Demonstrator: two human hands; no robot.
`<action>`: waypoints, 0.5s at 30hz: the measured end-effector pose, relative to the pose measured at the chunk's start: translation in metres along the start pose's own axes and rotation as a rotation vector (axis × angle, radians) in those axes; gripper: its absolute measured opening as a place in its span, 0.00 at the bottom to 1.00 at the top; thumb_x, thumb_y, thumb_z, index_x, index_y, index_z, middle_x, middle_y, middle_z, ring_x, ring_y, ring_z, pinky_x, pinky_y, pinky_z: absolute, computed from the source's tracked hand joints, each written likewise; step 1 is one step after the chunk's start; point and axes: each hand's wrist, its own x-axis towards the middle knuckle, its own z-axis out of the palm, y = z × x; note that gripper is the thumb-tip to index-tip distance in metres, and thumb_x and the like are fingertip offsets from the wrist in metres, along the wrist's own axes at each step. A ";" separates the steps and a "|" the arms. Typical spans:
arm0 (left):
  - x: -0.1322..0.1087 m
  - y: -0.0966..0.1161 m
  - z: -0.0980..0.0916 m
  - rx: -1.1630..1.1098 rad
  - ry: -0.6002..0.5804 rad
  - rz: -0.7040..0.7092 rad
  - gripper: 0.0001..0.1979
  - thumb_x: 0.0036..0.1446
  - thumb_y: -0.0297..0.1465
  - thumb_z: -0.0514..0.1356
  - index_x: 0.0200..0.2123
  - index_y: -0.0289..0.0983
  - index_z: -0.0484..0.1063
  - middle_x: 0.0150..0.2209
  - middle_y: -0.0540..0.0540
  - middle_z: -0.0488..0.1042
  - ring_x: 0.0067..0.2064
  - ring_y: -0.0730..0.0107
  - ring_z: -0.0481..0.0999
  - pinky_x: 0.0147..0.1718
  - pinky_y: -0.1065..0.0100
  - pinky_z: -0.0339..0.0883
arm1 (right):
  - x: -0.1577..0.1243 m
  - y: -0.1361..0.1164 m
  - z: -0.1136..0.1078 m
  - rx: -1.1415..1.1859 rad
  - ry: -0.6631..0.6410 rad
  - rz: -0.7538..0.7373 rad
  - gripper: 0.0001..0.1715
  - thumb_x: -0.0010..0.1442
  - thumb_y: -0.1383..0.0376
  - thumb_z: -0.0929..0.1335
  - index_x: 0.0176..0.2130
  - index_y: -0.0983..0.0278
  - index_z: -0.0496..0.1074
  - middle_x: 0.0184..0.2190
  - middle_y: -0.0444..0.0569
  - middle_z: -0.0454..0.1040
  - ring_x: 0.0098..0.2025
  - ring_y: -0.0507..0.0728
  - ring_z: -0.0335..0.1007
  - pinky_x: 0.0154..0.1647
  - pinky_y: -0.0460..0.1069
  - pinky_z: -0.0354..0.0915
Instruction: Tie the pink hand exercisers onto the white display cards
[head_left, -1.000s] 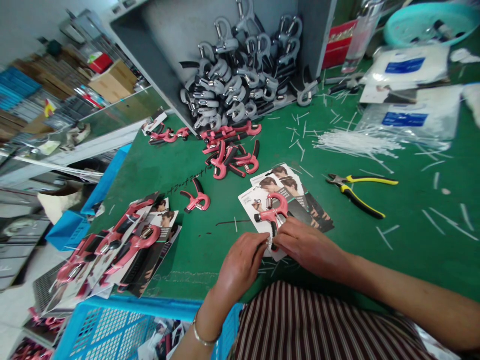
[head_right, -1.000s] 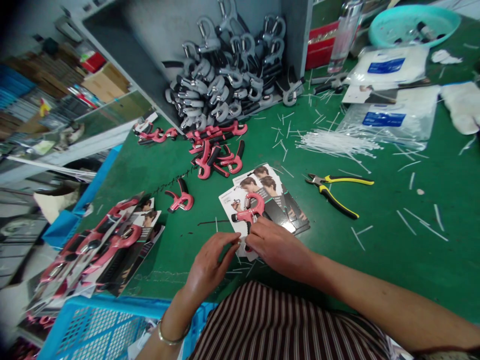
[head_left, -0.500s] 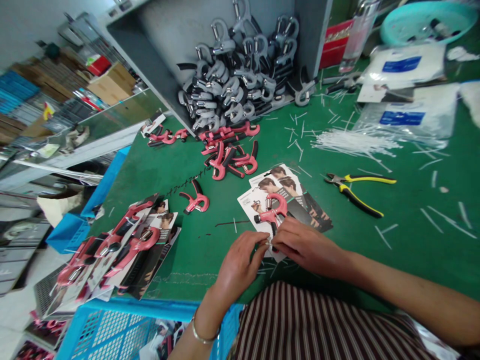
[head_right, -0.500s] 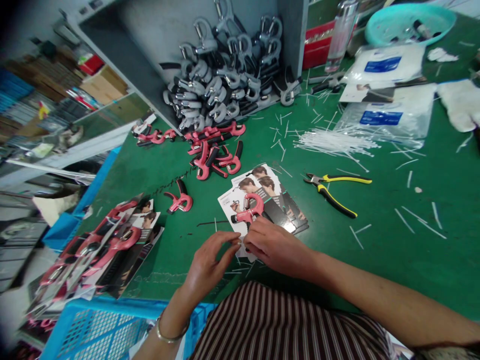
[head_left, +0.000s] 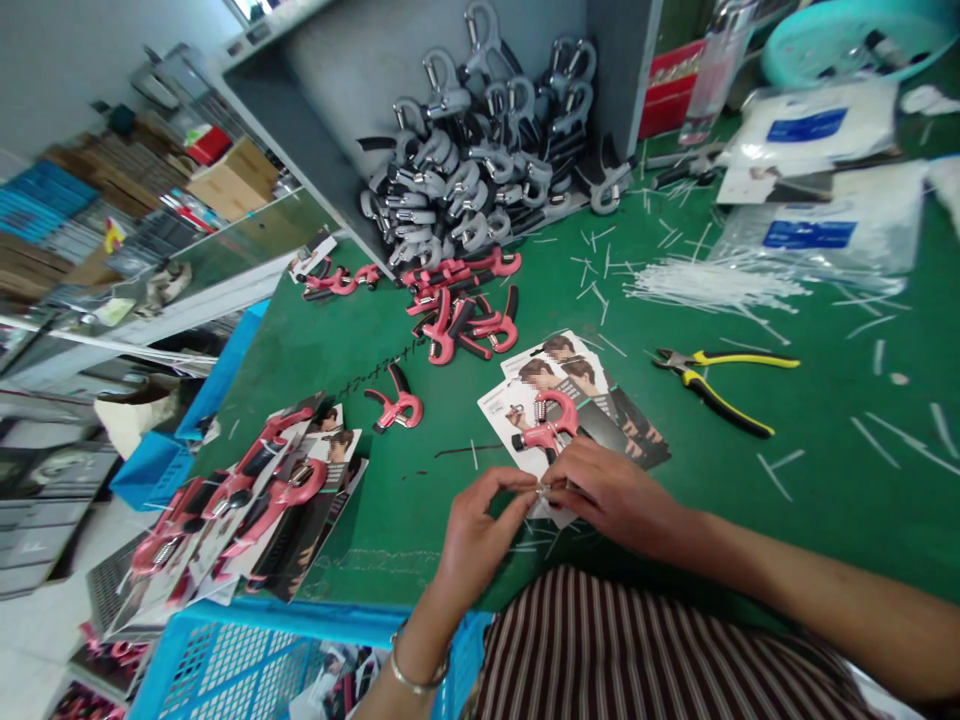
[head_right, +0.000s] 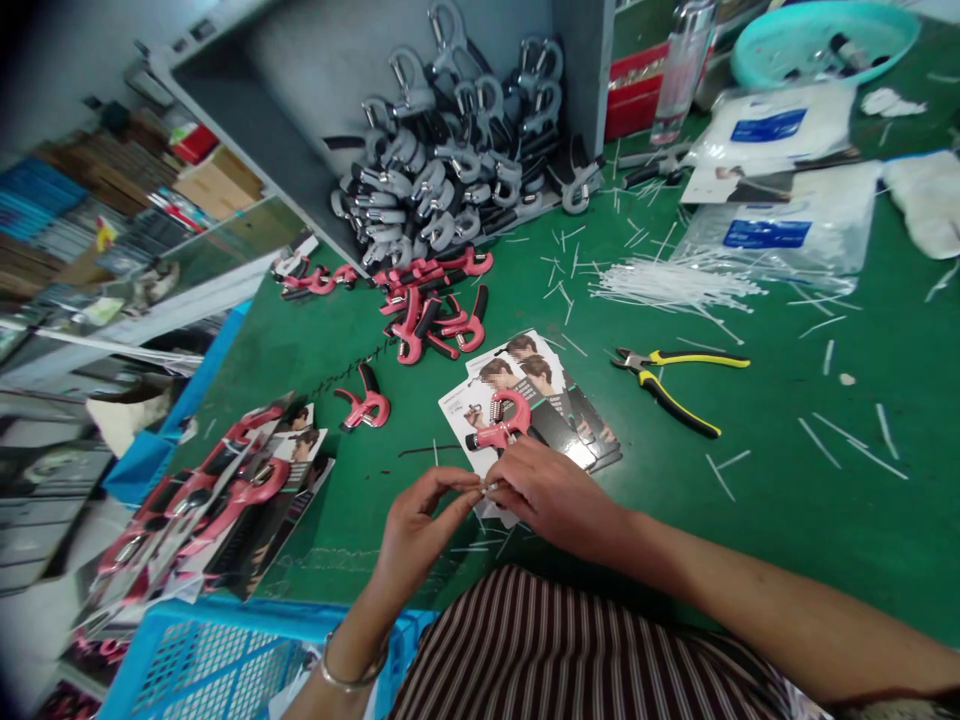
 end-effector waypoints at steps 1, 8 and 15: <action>-0.001 0.002 0.000 0.052 -0.002 0.010 0.04 0.60 0.30 0.61 0.39 0.40 0.74 0.36 0.49 0.79 0.39 0.67 0.78 0.41 0.68 0.69 | 0.001 -0.002 0.000 -0.017 -0.005 0.002 0.10 0.68 0.62 0.63 0.39 0.65 0.70 0.36 0.51 0.71 0.41 0.58 0.64 0.43 0.52 0.61; -0.006 0.021 0.008 0.552 -0.025 0.202 0.05 0.63 0.26 0.55 0.38 0.38 0.71 0.34 0.45 0.76 0.38 0.61 0.74 0.39 0.63 0.64 | 0.004 -0.011 -0.001 -0.159 -0.024 -0.021 0.10 0.67 0.66 0.62 0.35 0.64 0.70 0.34 0.50 0.69 0.39 0.58 0.61 0.43 0.53 0.57; -0.004 0.030 0.006 0.139 0.208 0.066 0.08 0.58 0.21 0.56 0.29 0.39 0.64 0.32 0.50 0.70 0.38 0.67 0.72 0.41 0.65 0.65 | -0.006 -0.008 -0.010 -0.175 0.005 0.037 0.07 0.65 0.68 0.64 0.33 0.64 0.68 0.35 0.50 0.69 0.43 0.59 0.60 0.47 0.55 0.55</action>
